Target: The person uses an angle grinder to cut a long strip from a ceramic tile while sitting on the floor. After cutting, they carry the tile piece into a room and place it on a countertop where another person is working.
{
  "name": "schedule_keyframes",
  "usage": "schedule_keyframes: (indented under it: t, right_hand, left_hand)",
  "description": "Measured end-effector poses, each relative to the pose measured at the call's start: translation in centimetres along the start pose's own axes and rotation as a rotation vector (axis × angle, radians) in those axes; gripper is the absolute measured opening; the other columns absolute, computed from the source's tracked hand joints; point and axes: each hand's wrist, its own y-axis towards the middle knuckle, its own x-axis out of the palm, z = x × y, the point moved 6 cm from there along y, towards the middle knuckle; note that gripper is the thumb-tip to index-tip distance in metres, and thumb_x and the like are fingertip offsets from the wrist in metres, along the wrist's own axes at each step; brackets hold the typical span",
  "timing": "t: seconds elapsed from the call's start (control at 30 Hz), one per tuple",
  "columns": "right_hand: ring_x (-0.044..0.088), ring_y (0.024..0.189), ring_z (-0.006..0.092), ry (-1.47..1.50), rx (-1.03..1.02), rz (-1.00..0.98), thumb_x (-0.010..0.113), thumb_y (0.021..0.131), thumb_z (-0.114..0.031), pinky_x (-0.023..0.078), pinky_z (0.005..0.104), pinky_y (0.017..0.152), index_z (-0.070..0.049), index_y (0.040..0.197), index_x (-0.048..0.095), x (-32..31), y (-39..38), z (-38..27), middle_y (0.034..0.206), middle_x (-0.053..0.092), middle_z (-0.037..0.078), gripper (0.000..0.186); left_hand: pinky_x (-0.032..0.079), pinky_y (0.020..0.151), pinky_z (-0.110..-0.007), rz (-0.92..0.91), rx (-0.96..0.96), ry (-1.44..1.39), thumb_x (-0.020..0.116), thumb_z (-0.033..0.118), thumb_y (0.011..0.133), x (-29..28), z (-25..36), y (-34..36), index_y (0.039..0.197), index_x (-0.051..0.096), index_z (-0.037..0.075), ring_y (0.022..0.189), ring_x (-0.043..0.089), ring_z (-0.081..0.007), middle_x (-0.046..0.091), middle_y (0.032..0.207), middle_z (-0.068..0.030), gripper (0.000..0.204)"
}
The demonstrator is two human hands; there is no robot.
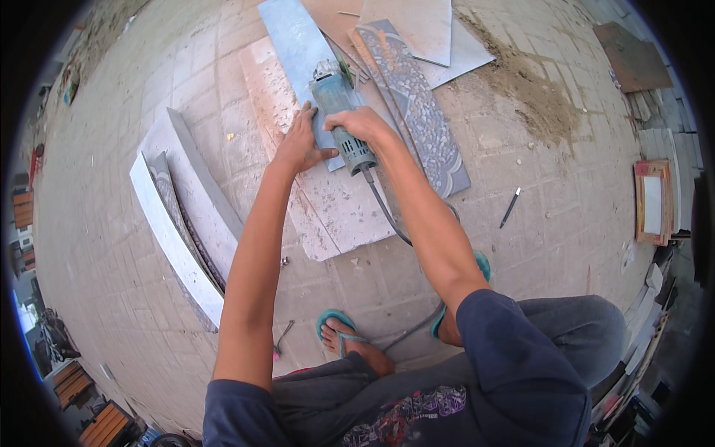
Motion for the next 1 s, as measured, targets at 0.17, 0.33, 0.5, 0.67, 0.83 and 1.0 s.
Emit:
schedule_keyframes:
  t: [0.17,0.33,0.5,0.67,0.83,1.0]
  right_hand:
    - [0.064,0.063,0.026,0.015,0.003,-0.004,0.076,0.055,-0.036,0.048,0.0359,0.056,0.009,0.077,0.069,0.3,0.0,0.3,0.078,0.066,0.019,0.05]
    - [0.064,0.062,0.0257,0.047,0.002,-0.008,0.076,0.055,-0.033,0.048,0.0354,0.055,0.01,0.079,0.069,0.2,-0.6,0.8,0.077,0.066,0.019,0.049]
    - [0.059,0.059,0.0197,0.056,0.026,-0.014,0.076,0.062,-0.023,0.046,0.0315,0.053,0.002,0.078,0.07,0.3,-2.1,0.2,0.073,0.064,0.011,0.031]
    - [0.065,0.064,0.026,0.022,0.01,0.016,0.076,0.056,-0.031,0.049,0.0345,0.056,0.011,0.08,0.069,-0.2,-3.5,0.2,0.079,0.067,0.02,0.049]
    - [0.064,0.064,0.0264,0.022,-0.007,-0.017,0.075,0.056,-0.03,0.049,0.0351,0.057,0.01,0.08,0.069,-0.3,-4.4,0.3,0.079,0.067,0.02,0.047]
    - [0.062,0.071,0.0232,0.007,0.012,-0.01,0.075,0.059,-0.024,0.048,0.0328,0.065,0.006,0.082,0.069,-0.5,-6.6,-0.2,0.082,0.065,0.014,0.038]
  left_hand:
    - [0.022,0.121,-0.043,-0.003,-0.001,0.01,0.086,0.045,0.065,-0.4,0.1,-0.1,0.152,0.021,0.003,0.149,0.015,-0.0313,0.013,0.162,-0.0151,0.117]
    - [0.023,0.121,-0.043,-0.002,-0.005,0.031,0.086,0.045,0.065,-0.3,0.1,0.0,0.151,0.021,0.002,0.149,0.015,-0.0319,0.014,0.162,-0.0154,0.117]
    - [0.022,0.121,-0.046,0.042,0.052,-0.021,0.087,0.045,0.065,0.3,-1.1,0.4,0.151,0.021,0.002,0.149,0.015,-0.0315,0.014,0.162,-0.0147,0.117]
    - [0.019,0.119,-0.056,0.034,0.022,-0.005,0.087,0.045,0.064,0.7,-1.4,0.8,0.152,0.021,0.006,0.15,0.015,-0.03,0.014,0.163,-0.0112,0.117]
    - [0.02,0.118,-0.058,0.017,-0.012,0.028,0.087,0.046,0.063,0.5,-1.1,0.6,0.152,0.021,0.007,0.15,0.015,-0.029,0.014,0.163,-0.0103,0.117]
    - [0.021,0.117,-0.06,0.024,-0.005,0.029,0.085,0.041,0.065,0.1,-0.6,0.2,0.153,0.018,0.007,0.149,0.017,-0.0276,0.013,0.163,-0.0096,0.116]
